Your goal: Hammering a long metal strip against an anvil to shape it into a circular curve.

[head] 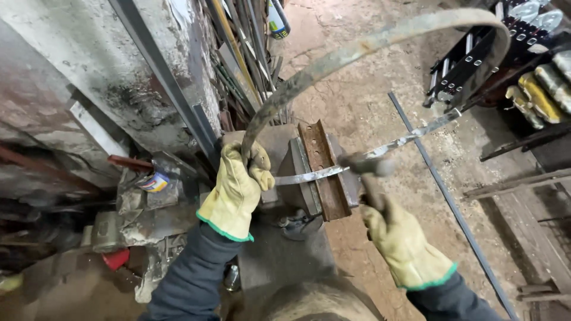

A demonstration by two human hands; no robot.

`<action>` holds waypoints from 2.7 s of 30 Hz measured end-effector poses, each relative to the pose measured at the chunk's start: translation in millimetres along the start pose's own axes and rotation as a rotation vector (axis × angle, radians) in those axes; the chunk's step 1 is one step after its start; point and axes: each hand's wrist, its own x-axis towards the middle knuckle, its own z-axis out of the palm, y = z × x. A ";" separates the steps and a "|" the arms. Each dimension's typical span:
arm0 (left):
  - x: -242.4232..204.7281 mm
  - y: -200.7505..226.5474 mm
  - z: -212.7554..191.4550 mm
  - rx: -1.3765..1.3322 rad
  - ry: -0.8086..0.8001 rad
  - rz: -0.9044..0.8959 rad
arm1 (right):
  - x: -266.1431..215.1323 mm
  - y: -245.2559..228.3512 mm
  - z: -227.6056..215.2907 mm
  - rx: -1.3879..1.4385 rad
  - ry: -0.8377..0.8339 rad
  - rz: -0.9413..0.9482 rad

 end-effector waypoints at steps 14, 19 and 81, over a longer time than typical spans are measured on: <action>11.2 24.3 4.5 0.125 0.008 -0.079 | 0.1 -60.0 -35.3 -0.142 -0.345 0.172; 11.3 25.2 -3.1 0.088 -0.032 -0.076 | -3.9 -38.0 -22.5 -0.055 -0.167 -0.010; 94.8 102.5 -16.1 0.565 -0.479 -0.388 | -2.3 -32.1 -25.0 -0.253 -0.257 0.034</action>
